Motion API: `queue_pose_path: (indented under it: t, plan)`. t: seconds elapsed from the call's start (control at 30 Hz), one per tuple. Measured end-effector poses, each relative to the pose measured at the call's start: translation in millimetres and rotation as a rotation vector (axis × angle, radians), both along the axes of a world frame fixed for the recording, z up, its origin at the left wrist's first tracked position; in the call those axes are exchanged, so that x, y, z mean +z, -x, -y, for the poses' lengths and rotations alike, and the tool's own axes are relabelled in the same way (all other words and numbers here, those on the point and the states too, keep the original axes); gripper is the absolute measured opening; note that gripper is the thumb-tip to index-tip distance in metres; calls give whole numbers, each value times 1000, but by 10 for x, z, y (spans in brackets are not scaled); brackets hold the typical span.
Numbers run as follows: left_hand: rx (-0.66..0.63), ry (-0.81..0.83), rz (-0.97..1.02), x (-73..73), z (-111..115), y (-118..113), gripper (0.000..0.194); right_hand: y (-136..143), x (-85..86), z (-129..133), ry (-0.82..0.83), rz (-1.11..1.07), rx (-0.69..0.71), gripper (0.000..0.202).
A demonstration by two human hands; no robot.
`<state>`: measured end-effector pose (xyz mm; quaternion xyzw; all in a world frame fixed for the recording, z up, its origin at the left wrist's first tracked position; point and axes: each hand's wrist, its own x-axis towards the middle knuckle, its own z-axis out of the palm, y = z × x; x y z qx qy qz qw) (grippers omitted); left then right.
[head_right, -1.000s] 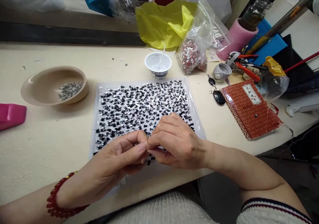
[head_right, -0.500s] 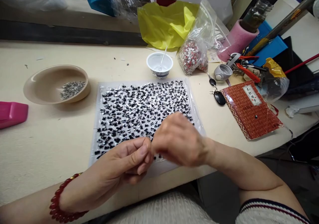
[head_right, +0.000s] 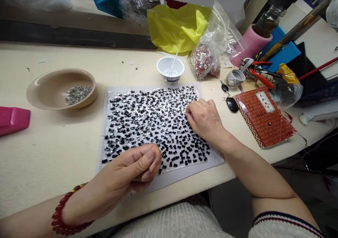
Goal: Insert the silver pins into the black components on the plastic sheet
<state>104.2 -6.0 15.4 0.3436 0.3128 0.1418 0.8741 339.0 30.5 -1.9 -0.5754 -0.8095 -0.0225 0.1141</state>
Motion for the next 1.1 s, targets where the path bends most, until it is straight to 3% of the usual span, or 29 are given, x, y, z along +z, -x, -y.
queue_pose_path:
  t: [0.6,0.83,0.93,1.0,1.1]
  plan:
    - [-3,-88,-36,-9,1,-7,40,-23,-11,5,15,-43,-9,9]
    - [9,-68,-27,-1,0,1,34,-68,59,32,-98,-137,22,4]
    - [16,-50,-27,-14,-14,2,31,61,184,156,-143,-396,212,5]
    - [31,-51,-33,-24,-18,-2,30,183,256,266,-51,-560,426,9]
    - [53,-47,-39,-38,-10,-14,31,320,297,388,30,-591,550,4]
